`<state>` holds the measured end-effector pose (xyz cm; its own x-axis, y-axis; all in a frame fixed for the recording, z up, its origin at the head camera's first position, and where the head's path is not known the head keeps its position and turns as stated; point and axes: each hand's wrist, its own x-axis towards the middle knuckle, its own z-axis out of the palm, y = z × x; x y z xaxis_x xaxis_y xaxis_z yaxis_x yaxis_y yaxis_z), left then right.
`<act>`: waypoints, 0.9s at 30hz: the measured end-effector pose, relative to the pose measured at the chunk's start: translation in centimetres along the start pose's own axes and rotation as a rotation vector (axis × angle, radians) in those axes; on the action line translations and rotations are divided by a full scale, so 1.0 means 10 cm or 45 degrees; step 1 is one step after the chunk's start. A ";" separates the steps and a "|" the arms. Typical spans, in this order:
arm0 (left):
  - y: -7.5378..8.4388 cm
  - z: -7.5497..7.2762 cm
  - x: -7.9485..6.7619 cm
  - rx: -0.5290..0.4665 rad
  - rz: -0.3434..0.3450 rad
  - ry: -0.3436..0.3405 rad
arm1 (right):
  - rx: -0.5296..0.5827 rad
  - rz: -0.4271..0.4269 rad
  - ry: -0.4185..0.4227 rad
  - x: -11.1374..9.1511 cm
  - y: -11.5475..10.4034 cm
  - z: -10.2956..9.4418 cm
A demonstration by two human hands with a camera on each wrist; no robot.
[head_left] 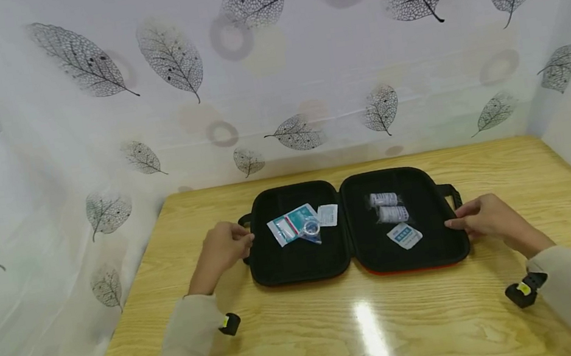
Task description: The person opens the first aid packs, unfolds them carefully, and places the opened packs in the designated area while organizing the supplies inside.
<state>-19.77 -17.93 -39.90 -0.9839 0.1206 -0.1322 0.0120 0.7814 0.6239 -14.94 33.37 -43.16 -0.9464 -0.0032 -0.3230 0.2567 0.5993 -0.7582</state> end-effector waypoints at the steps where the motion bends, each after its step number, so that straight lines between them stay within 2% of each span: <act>1: 0.03 0.01 0.02 -0.019 -0.003 -0.014 | -0.001 0.006 0.000 0.00 0.01 0.00; 5: 0.12 0.05 0.11 -0.075 -0.016 -0.053 | 0.002 0.039 0.004 0.01 0.03 0.00; 11: 0.22 0.16 0.24 -0.083 -0.098 -0.063 | 0.031 0.094 0.007 0.00 0.05 0.01; 15: 0.23 0.22 0.29 -0.136 -0.145 -0.124 | 0.044 0.108 0.007 0.00 0.06 0.02; 20: 0.19 0.30 0.32 -0.377 -0.168 -0.214 | 0.053 0.084 0.018 0.00 0.07 0.03; 23: 0.16 0.33 0.34 -0.526 -0.182 -0.203 | 0.047 0.078 0.022 0.00 0.06 0.03; 27: 0.14 0.34 0.36 -0.621 -0.183 -0.171 | 0.041 0.076 0.019 0.00 0.06 0.04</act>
<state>-22.65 -14.33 -42.16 -0.9375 0.1357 -0.3203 -0.2372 0.4241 0.8740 -14.66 33.40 -43.82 -0.9319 0.0442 -0.3599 0.3190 0.5720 -0.7557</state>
